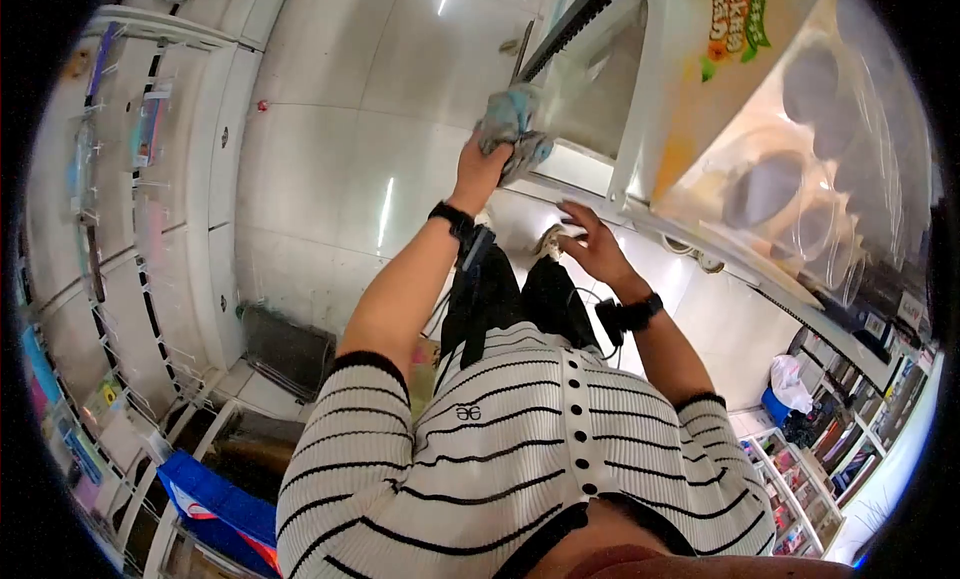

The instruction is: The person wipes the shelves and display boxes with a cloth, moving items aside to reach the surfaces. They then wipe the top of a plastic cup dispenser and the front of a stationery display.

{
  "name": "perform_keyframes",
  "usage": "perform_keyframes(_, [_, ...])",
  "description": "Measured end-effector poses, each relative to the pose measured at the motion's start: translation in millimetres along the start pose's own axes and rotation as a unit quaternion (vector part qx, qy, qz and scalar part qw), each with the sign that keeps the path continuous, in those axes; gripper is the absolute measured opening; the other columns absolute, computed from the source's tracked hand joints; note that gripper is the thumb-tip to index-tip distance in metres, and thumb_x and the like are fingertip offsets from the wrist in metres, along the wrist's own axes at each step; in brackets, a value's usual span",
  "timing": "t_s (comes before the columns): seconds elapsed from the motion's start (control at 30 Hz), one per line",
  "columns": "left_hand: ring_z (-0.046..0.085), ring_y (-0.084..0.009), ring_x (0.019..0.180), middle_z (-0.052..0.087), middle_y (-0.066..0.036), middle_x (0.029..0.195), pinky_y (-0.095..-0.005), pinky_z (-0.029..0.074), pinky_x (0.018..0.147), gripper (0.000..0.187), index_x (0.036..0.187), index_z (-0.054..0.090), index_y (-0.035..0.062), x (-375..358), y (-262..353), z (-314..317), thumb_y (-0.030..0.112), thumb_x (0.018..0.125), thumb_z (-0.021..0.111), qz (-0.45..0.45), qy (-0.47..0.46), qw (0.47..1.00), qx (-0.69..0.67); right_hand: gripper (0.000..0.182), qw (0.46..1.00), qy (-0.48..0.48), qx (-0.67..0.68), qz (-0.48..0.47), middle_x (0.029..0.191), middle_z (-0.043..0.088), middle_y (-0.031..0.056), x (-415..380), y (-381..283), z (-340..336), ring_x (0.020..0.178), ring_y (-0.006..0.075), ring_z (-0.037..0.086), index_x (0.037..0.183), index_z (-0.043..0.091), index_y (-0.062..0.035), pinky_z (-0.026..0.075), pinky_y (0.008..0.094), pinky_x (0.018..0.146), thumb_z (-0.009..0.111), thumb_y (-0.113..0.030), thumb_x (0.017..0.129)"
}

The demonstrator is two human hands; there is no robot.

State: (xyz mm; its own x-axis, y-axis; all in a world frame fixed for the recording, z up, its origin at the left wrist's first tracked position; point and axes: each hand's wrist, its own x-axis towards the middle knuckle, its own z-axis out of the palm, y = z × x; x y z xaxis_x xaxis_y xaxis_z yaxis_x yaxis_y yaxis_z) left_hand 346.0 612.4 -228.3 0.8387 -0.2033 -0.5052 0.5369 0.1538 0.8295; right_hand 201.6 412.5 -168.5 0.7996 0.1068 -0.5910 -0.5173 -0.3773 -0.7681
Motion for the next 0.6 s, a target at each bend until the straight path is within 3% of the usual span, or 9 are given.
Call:
perform_keyframes(0.07, [0.061,-0.0337,0.105,0.064,-0.019,0.116,-0.0372,0.048,0.092,0.043,0.122,0.058,-0.0057,40.2,13.5,12.6,0.018,0.087,0.064,0.106,-0.025,0.986,0.124,0.046,0.999,0.025,-0.022,0.019,0.137,0.054,0.0132,-13.1,32.4,-14.0,0.118,0.0252,0.059,0.137,0.051,-0.0065,0.052,0.0365,0.092,0.064,-0.012,0.094])
perform_keyframes(0.1, [0.061,-0.0337,0.105,0.064,-0.019,0.116,-0.0372,0.048,0.092,0.043,0.122,0.058,-0.0057,71.4,5.2,19.7,0.018,0.087,0.064,0.109,-0.021,0.987,0.119,0.042,0.998,0.048,-0.048,0.0,0.131,0.058,0.012,-20.5,51.2,-17.3,0.115,0.0239,0.061,0.135,0.052,-0.0054,0.053,0.0352,0.089,0.063,-0.01,0.094])
perform_keyframes(0.17, [0.054,-0.0406,0.113,0.055,-0.025,0.124,-0.042,0.048,0.096,0.049,0.123,0.059,-0.0037,131.1,-22.4,39.6,0.022,0.083,0.07,0.238,0.076,0.882,0.399,0.033,0.988,0.096,-0.116,-0.041,0.117,0.065,0.0096,-34.5,105.1,-25.5,0.105,0.0209,0.064,0.128,0.056,-0.0026,0.056,0.0317,0.083,0.06,-0.006,0.095])
perform_keyframes(0.27, [0.049,-0.0426,0.119,0.045,-0.026,0.13,-0.0454,0.047,0.099,0.054,0.122,0.059,-0.0033,164.3,-21.2,80.1,0.027,0.079,0.074,0.204,0.037,0.88,0.427,0.026,0.985,0.148,-0.083,-0.032,0.113,0.066,0.0115,-52.0,203.7,-25.3,0.099,0.0216,0.064,0.119,0.059,-0.0003,0.055,0.0326,0.083,0.062,-0.006,0.093])
perform_keyframes(0.3, [0.049,-0.0425,0.119,0.042,-0.026,0.132,-0.0463,0.047,0.098,0.053,0.126,0.056,0.0015,144.7,2.8,93.9,0.025,0.081,0.073,0.156,0.031,0.851,0.501,0.025,0.976,0.148,-0.152,-0.036,0.111,0.067,0.012,-58.5,177.5,-30.1,0.099,0.0223,0.065,0.117,0.06,-0.0003,0.054,0.0334,0.083,0.063,-0.007,0.093])
perform_keyframes(0.33, [0.049,-0.0425,0.119,0.042,-0.026,0.132,-0.0463,0.047,0.098,0.053,0.126,0.056,0.0015,140.2,11.0,98.9,0.025,0.081,0.073,0.156,0.034,0.853,0.497,0.024,0.963,0.148,-0.22,-0.04,0.11,0.068,0.0126,-63.4,143.0,-31.4,0.098,0.0229,0.065,0.114,0.061,-0.0002,0.054,0.0341,0.084,0.064,-0.009,0.092])
perform_keyframes(0.47, [0.055,-0.0415,0.111,0.043,-0.025,0.131,-0.0482,0.052,0.089,0.053,0.132,0.051,0.0121,133.7,26.0,102.8,0.013,0.083,0.07,0.146,0.048,0.885,0.439,0.031,0.988,0.124,-0.053,0.076,0.113,0.067,0.0139,-73.1,146.1,-20.9,0.103,0.0236,0.063,0.122,0.06,-0.0007,0.051,0.0351,0.09,0.062,-0.015,0.094])
perform_keyframes(0.53, [0.057,-0.0413,0.108,0.043,-0.024,0.131,-0.0484,0.054,0.085,0.055,0.133,0.049,0.0152,125.2,33.1,101.3,0.009,0.083,0.068,0.159,0.057,0.903,0.395,0.032,0.99,0.091,-0.096,0.038,0.115,0.066,0.0122,-68.3,183.5,-19.4,0.102,0.0207,0.061,0.123,0.06,-0.0012,0.051,0.0354,0.09,0.061,-0.017,0.096])
perform_keyframes(0.6, [0.06,-0.041,0.102,0.043,-0.023,0.131,-0.0482,0.055,0.08,0.055,0.131,0.051,0.0164,112.5,39.2,101.8,0.003,0.08,0.067,0.198,0.088,0.892,0.397,0.032,0.993,0.112,-0.015,0.016,0.112,0.067,0.0111,-66.3,193.4,-14.7,0.099,0.0192,0.061,0.122,0.061,-0.0023,0.051,0.0351,0.088,0.064,-0.017,0.094])
